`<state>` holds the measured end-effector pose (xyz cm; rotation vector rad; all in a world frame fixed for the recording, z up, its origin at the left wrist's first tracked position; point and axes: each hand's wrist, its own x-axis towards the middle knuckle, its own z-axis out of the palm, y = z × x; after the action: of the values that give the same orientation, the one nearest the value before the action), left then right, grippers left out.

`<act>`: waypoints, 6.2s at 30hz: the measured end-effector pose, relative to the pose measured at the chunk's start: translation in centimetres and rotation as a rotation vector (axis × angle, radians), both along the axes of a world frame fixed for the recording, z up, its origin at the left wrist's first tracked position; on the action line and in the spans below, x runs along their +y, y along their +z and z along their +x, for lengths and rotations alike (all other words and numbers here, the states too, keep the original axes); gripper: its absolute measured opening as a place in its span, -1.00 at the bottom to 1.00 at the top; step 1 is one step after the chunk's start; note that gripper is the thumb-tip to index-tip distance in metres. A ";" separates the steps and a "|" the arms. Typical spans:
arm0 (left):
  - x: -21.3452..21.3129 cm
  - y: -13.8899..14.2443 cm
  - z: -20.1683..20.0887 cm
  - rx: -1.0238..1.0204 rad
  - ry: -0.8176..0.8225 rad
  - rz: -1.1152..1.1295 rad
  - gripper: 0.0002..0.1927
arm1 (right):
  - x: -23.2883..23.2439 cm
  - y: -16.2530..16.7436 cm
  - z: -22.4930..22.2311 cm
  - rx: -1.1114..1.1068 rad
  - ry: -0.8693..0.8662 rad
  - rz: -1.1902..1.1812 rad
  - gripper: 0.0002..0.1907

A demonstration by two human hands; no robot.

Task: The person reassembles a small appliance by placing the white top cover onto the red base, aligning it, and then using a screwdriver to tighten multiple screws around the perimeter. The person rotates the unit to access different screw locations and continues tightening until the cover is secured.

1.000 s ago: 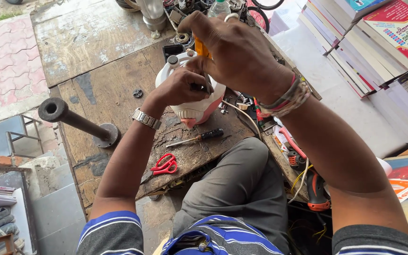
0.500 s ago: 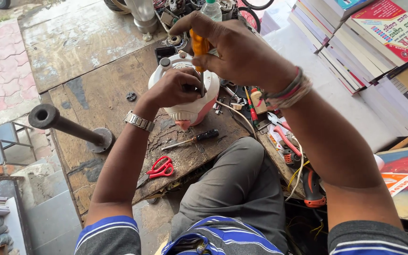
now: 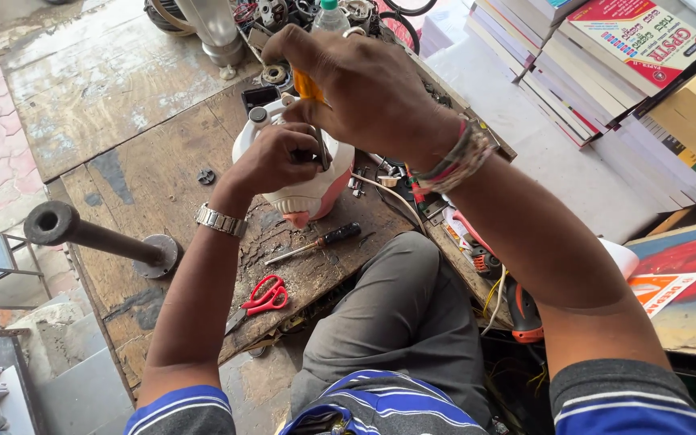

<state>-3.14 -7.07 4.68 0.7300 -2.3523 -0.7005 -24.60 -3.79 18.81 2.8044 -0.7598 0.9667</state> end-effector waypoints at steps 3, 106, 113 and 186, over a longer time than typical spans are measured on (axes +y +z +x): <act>0.0 -0.2 0.1 0.006 0.032 0.005 -0.81 | 0.0 0.6 -0.2 -0.096 0.322 0.255 -0.45; 0.1 -0.4 -0.1 0.010 0.064 0.032 -0.79 | -1.0 -0.5 -0.6 -0.052 0.263 0.335 -0.41; 0.1 -0.3 -0.1 0.023 0.056 0.055 -0.79 | -0.9 -1.1 0.3 0.061 -0.159 0.001 -0.46; 2.3 -1.3 7.1 -0.303 0.163 -0.413 -0.29 | 4.0 3.0 -3.6 -0.579 -0.032 0.504 -0.90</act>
<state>4.00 -4.73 3.41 0.8709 -2.5507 -0.0247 -28.22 0.19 21.79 2.8897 -1.2565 1.8490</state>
